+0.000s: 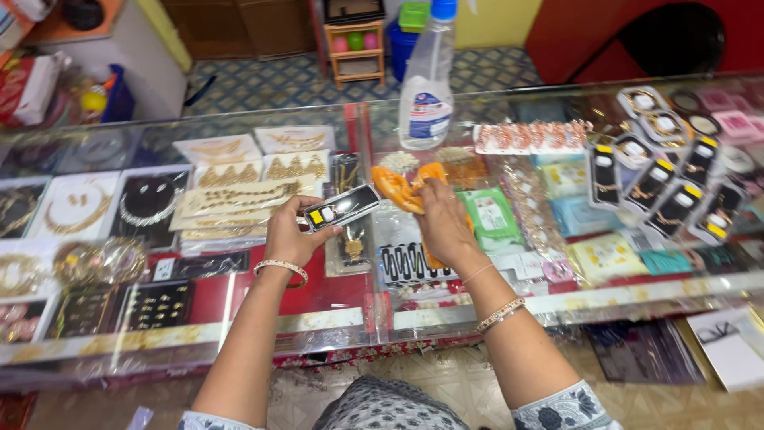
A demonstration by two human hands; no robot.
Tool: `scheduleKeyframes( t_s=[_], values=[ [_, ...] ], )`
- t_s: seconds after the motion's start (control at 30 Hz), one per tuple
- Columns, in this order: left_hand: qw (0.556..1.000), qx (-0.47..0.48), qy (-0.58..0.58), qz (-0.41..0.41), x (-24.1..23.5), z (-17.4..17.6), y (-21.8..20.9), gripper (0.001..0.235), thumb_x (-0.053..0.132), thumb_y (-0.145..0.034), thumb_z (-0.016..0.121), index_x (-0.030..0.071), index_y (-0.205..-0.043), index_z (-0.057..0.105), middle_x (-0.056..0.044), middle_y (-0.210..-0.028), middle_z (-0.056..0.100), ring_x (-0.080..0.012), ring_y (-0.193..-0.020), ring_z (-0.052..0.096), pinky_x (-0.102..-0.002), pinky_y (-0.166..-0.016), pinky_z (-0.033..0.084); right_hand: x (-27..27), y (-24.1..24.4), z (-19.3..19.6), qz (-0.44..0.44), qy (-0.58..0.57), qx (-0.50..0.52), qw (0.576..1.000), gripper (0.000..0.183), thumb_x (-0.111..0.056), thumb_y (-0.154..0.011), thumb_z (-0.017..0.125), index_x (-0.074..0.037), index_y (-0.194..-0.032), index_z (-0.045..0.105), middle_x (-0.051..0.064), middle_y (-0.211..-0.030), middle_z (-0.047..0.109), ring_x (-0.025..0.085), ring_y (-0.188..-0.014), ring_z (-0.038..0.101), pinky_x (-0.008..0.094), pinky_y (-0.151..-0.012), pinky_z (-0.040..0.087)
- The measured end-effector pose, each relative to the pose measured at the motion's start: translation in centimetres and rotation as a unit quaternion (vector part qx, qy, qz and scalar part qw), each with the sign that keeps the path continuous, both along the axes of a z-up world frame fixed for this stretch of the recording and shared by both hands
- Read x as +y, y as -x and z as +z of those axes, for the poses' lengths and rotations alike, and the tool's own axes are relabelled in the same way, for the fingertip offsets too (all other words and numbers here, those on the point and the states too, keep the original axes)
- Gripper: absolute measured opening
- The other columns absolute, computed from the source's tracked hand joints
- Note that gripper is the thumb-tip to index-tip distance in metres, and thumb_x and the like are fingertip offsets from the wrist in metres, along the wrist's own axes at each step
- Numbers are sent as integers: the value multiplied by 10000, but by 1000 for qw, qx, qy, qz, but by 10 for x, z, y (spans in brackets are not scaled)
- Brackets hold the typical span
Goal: The person wipes the surface of packaged jewelry items with an orange cloth. They handle several small boxes containing necklaces and earrings, wiping each one individually before placing them back on the glass display counter.
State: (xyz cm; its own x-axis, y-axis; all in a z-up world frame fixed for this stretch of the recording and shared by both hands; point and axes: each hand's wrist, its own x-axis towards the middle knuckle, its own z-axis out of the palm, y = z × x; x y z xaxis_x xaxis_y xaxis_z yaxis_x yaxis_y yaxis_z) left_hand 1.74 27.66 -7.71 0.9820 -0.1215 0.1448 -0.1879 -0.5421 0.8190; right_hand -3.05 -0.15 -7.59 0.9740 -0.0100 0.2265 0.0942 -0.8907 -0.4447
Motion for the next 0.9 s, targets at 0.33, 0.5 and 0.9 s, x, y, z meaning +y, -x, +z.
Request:
scheduleKeyframes(
  t_s=[0.33, 0.5, 0.9],
  values=[
    [997, -20, 72, -18, 25, -33, -14, 509, 118, -644, 963, 46, -1067, 688, -70, -1031, 751, -150, -906, 691, -303, -820, 581, 99, -15, 38, 94, -80, -79, 989, 544, -106, -945, 641, -213, -1468, 537, 274, -1535, 428, 433, -1296, 515, 486, -1111, 443],
    [997, -51, 34, 37, 30, -45, -16, 364, -43, -778, 722, 17, -1134, 685, -87, -1036, 772, -113, -924, 727, -309, -805, 582, 158, -4, 26, 169, 1, -57, 984, 526, -319, -1007, 522, -119, -1491, 470, 166, -1574, 413, 414, -1468, 311, 637, -1172, 165],
    [993, 3, 111, 37, 12, -21, -4, 490, 114, -594, 961, 43, -995, 688, -23, -882, 728, -70, -735, 669, -247, -688, 599, 115, -46, -1, -6, 47, -16, 999, 507, -298, -1028, 447, -147, -1512, 450, 132, -1575, 400, 361, -1530, 214, 654, -1204, 20]
  ],
)
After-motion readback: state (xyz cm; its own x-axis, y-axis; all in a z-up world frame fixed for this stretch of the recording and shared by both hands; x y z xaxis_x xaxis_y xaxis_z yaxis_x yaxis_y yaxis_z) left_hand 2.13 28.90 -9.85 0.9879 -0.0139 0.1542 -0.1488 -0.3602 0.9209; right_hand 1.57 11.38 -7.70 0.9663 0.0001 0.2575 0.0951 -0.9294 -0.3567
